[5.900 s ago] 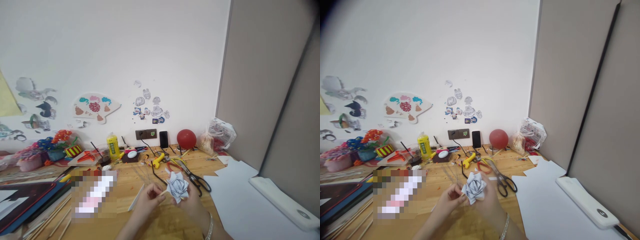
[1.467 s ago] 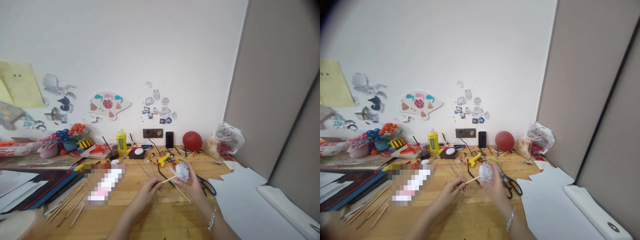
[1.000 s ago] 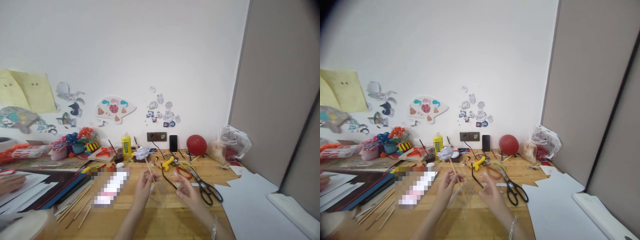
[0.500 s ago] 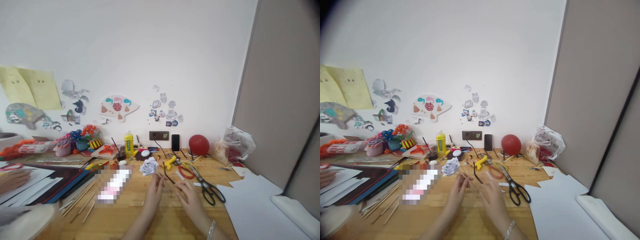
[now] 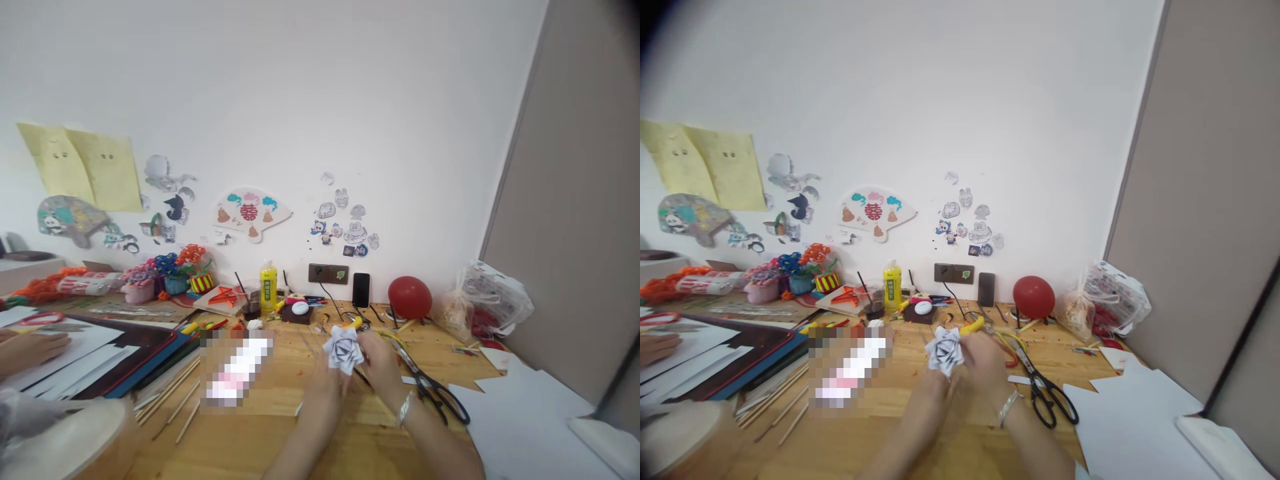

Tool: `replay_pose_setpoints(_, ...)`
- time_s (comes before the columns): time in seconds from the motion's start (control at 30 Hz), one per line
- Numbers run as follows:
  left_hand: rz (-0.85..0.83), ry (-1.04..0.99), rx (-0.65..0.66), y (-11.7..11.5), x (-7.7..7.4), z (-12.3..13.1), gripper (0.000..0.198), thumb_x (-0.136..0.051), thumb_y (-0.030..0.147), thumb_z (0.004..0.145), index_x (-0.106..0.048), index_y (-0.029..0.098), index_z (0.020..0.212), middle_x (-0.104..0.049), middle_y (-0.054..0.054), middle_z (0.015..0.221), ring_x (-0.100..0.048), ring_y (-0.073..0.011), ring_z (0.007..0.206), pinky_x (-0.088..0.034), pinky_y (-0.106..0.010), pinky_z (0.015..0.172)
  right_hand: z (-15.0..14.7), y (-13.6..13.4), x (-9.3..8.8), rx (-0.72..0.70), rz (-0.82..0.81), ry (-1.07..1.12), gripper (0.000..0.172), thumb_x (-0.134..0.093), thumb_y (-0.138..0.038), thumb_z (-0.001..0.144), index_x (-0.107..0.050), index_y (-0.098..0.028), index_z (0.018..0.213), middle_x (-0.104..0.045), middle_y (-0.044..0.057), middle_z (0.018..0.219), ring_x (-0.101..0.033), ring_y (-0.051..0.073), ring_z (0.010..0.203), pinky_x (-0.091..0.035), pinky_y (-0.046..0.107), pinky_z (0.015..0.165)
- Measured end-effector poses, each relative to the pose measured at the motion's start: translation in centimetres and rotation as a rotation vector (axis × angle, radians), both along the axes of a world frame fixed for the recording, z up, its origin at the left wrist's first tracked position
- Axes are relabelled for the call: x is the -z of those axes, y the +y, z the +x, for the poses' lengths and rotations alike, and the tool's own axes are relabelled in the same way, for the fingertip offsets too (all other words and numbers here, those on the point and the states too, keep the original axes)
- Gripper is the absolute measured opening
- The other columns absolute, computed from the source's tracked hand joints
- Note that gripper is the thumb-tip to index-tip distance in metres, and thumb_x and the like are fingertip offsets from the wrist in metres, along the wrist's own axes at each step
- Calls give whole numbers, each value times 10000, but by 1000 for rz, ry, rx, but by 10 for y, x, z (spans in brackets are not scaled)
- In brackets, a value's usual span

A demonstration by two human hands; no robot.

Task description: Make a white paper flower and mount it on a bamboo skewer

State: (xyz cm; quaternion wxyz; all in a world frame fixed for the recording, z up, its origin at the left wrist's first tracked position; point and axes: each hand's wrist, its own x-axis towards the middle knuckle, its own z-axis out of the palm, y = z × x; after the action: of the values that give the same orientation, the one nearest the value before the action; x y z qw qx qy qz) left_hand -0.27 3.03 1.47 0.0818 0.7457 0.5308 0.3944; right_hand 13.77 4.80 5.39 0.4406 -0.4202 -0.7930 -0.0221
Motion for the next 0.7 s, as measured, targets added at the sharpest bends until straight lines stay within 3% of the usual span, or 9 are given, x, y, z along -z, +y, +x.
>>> replay_pose_setpoints(0.17,-237,389,-341,7,0,-23,539,-424,183,779,-391,-35,1271,-377,-295,1338,-357,-363,1243,-342,-464,959,11,69,14,128,-59,-131,193,-438,-214,874,-617,-159,825,-630,42,785,-569,165,777,-444,325,716)
replay_pose_setpoints(0.23,-284,438,-395,7,-3,-30,538,-424,221,805,-394,-58,1263,-365,-329,1326,-359,-397,1229,-356,-471,935,12,89,27,157,-105,-200,163,-492,-274,865,-592,-146,877,-617,18,857,-582,140,776,-474,331,712)
replay_pose_setpoints(0.4,-342,493,-391,2,-9,-32,500,-469,275,798,-477,28,1233,-403,-290,1322,-378,-397,1216,-368,-477,909,12,111,51,167,-164,-348,217,-506,-299,860,-560,-154,1013,-592,45,1017,-584,160,864,-493,363,746)
replay_pose_setpoints(0.7,-404,509,-339,-1,-12,-30,474,-466,305,795,-528,51,1190,-410,-269,1327,-369,-390,1223,-353,-472,910,18,109,58,61,-132,-383,205,-513,-305,854,-574,-152,977,-595,45,1013,-572,172,905,-468,389,794)
